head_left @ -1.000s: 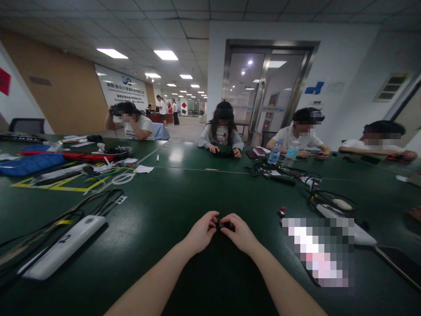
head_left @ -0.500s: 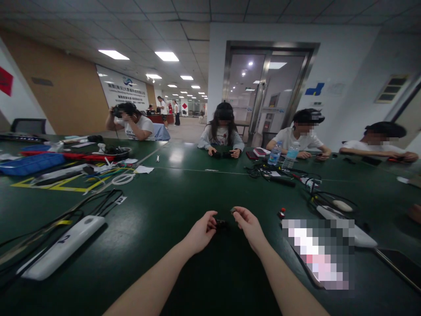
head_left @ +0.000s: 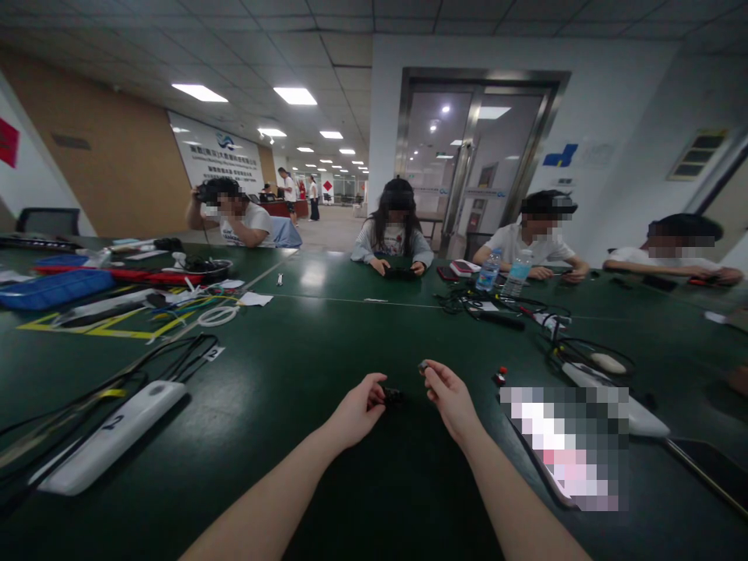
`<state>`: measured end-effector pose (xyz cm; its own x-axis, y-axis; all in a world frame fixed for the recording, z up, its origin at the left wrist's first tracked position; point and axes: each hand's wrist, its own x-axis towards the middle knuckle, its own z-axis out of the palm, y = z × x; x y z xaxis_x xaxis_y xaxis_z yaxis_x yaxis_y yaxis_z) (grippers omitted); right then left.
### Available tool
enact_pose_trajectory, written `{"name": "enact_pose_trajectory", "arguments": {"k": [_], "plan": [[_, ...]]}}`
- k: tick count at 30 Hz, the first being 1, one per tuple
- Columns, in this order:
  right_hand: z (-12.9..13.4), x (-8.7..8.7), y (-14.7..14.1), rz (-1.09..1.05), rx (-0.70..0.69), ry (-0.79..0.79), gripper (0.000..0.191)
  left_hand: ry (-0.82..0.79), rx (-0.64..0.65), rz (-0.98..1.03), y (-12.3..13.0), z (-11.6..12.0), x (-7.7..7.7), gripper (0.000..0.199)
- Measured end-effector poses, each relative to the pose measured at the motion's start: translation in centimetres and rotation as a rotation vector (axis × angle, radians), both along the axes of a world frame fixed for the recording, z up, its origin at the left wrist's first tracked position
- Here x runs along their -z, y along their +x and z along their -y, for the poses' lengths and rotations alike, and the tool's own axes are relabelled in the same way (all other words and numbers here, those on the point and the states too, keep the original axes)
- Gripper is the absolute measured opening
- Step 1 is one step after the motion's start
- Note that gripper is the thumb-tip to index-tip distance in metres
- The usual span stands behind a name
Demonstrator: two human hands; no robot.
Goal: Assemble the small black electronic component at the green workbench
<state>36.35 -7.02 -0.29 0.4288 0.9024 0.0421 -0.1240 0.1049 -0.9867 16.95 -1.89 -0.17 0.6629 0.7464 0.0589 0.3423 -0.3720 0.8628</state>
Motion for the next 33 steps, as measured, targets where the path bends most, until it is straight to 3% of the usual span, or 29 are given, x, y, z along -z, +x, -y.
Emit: {"name": "enact_pose_trajectory", "arguments": {"k": [8, 17, 22, 33], "plan": [[0.1, -0.1, -0.3, 0.147, -0.044, -0.043, 0.037, -0.003, -0.034, -0.028, 0.1, 0.1, -0.3, 0.043], [0.6, -0.9, -1.4, 0.437, -0.288, -0.102, 0.027, 0.066, -0.046, -0.005, 0.3, -0.2, -0.1, 0.027], [0.5, -0.7, -1.9, 0.51, -0.284, -0.123, 0.025, 0.1, -0.066, -0.005, 0.7, -0.1, -0.1, 0.03], [0.8, -1.2, -2.2, 0.567, -0.337, -0.096, 0.026, 0.076, -0.042, -0.074, 0.9, 0.7, -1.8, 0.03]]}}
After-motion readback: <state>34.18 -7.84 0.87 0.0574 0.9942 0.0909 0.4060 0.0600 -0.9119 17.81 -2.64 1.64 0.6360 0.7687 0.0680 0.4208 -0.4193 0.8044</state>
